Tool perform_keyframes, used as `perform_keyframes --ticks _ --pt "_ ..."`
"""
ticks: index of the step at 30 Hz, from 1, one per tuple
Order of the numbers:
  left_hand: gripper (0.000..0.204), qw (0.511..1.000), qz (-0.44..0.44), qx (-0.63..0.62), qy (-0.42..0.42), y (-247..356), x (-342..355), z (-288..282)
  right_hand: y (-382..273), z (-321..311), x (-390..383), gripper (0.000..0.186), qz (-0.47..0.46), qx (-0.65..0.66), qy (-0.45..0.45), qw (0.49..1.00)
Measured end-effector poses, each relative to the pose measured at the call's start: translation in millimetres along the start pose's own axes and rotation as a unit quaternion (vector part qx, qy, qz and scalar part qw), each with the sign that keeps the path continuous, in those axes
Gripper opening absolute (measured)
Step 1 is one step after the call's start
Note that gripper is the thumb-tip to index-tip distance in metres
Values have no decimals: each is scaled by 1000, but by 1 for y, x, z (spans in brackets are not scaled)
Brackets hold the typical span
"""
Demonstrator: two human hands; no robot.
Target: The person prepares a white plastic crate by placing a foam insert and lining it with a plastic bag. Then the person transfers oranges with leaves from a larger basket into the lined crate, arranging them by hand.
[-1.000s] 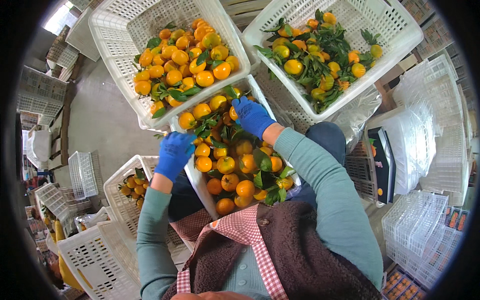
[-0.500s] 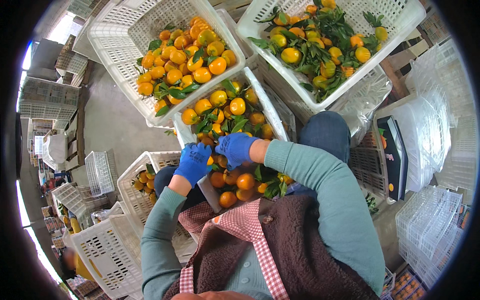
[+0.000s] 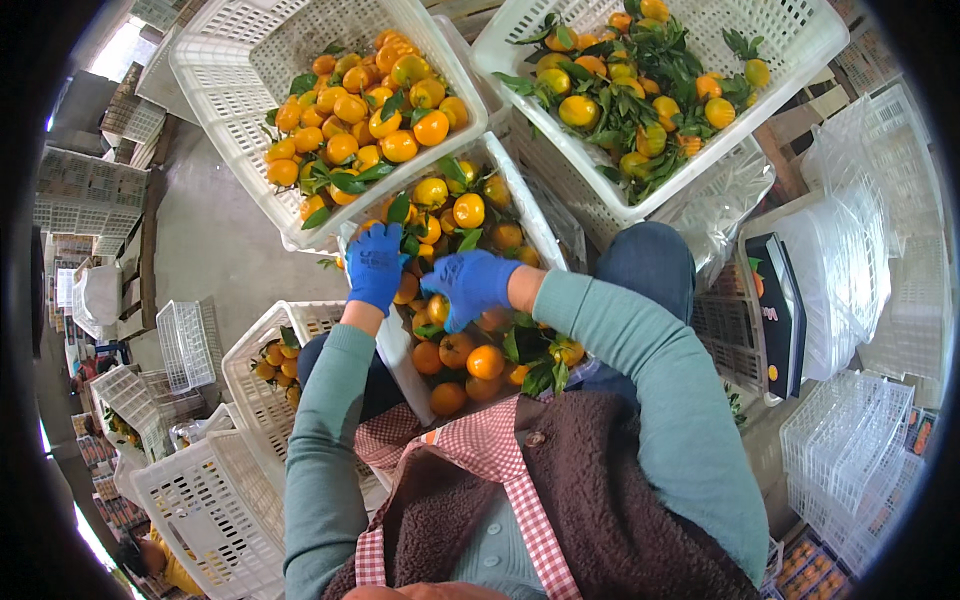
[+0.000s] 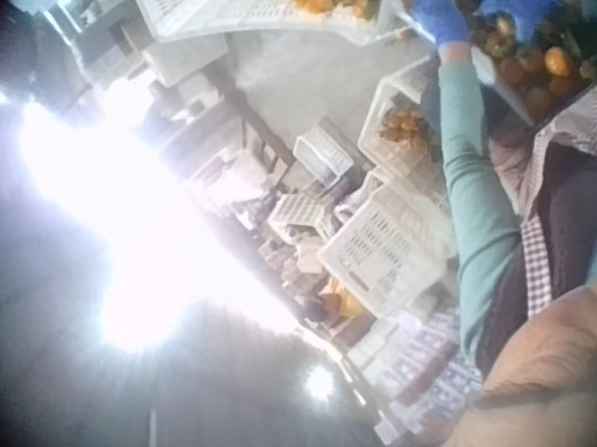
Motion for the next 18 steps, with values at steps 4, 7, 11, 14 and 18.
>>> perform_keyframes --ticks 4,7,11,14,18 --pt "32 996 -48 -66 -36 -7 -1 -4 21 -43 -8 65 21 2 156 988" --pt "47 993 -19 -91 -70 -8 -4 -4 42 -54 -26 50 151 -178 147 961" --pt "40 986 -16 -163 -35 -8 0 -5 41 -29 -35 27 70 -414 72 905" --pt "34 995 -3 -100 -9 -2 -4 -10 32 -21 -43 19 81 -364 187 909" --pt "35 952 58 -297 42 19 -56 -44 6 3 -66 48 94 -146 82 981"
Point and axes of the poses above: each hand's wrist, its own x-axis towards the middle knuckle, its own z-axis out of the palm, y = z × x, the point moved 2 cm from there along x, towards the middle knuckle, and after that the axes turned 5 degrees about y, right-handed, at the moved point
